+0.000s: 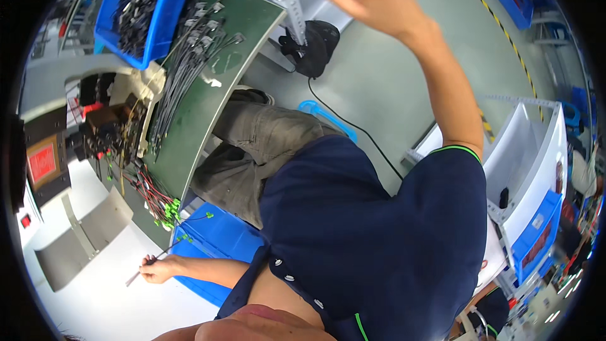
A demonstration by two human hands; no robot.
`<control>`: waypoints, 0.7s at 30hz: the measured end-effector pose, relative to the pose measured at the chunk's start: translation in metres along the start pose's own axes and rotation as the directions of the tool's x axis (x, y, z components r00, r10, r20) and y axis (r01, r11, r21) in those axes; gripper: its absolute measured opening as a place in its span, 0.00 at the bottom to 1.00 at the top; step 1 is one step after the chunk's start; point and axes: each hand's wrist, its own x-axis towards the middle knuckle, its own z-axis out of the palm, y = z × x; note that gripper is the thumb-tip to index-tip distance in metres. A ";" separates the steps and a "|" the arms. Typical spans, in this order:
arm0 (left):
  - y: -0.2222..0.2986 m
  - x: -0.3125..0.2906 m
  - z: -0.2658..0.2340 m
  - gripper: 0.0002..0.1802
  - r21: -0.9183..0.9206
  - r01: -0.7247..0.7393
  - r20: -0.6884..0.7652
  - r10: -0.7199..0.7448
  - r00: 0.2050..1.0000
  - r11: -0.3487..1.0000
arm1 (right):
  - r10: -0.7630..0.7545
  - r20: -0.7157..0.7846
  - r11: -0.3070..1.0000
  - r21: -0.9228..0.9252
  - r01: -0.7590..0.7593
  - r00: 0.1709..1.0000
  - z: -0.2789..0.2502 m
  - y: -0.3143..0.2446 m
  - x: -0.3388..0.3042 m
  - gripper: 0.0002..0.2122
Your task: The person attaches connectors to wire harnesses by hand, crimps the wire ends using a crimping machine, and retrieves additional wire bundles from a bin.
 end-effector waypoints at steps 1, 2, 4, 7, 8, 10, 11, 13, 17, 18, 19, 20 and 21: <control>0.006 -0.002 0.001 0.11 0.029 -0.022 0.018 0.021 1.000 0.999 | 0.028 -0.016 1.000 -0.004 -0.029 0.999 0.009 0.006 -0.014 0.04; 0.007 -0.001 0.001 0.12 0.025 -0.027 0.053 0.025 0.998 0.999 | -0.005 -0.036 1.000 0.014 0.006 0.999 0.018 0.012 -0.026 0.04; 0.015 -0.005 0.008 0.13 0.007 -0.042 0.097 0.041 0.994 0.999 | 0.107 0.038 0.985 0.130 -0.111 0.994 0.023 0.006 -0.046 0.06; 0.031 -0.008 0.012 0.15 0.031 -0.047 0.137 0.042 0.990 0.998 | 0.147 0.058 0.971 0.183 -0.155 0.987 0.039 -0.001 -0.066 0.06; 0.035 -0.006 0.010 0.14 0.012 -0.059 0.157 0.056 0.986 0.998 | 0.172 0.080 0.954 0.235 -0.187 0.982 0.043 -0.005 -0.068 0.05; 0.047 -0.008 0.015 0.14 -0.009 -0.075 0.156 0.076 0.985 0.997 | 0.188 0.077 0.935 0.291 -0.202 0.979 0.053 -0.013 -0.076 0.05; 0.054 -0.012 0.023 0.15 0.024 -0.069 0.178 0.064 0.982 0.997 | 0.215 0.081 0.914 0.335 -0.230 0.973 0.059 -0.016 -0.077 0.05; 0.057 -0.013 0.023 0.16 0.061 -0.066 0.142 0.057 0.988 0.996 | 0.175 0.074 0.909 0.370 -0.190 0.982 0.079 -0.026 -0.067 0.05; 0.065 -0.007 0.008 0.15 -0.016 -0.061 0.222 0.063 0.973 0.998 | 0.046 0.036 0.887 0.459 -0.057 0.998 0.121 -0.048 -0.016 0.05; 0.071 -0.007 0.005 0.14 -0.049 -0.065 0.204 0.073 0.976 0.997 | 0.011 0.036 0.883 0.469 -0.027 0.999 0.131 -0.055 0.000 0.05; 0.077 -0.009 0.002 0.13 -0.081 -0.072 0.181 0.086 0.980 0.994 | -0.060 0.037 0.875 0.483 0.035 0.998 0.144 -0.061 0.014 0.05; 0.088 -0.011 0.000 0.12 -0.126 -0.062 0.131 0.078 0.988 0.990 | -0.135 0.079 0.872 0.483 0.081 0.988 0.159 -0.067 0.026 0.06; 0.094 -0.010 -0.007 0.11 -0.114 -0.053 0.100 0.065 0.993 0.992 | -0.213 0.113 0.867 0.481 0.135 0.970 0.174 -0.073 0.040 0.07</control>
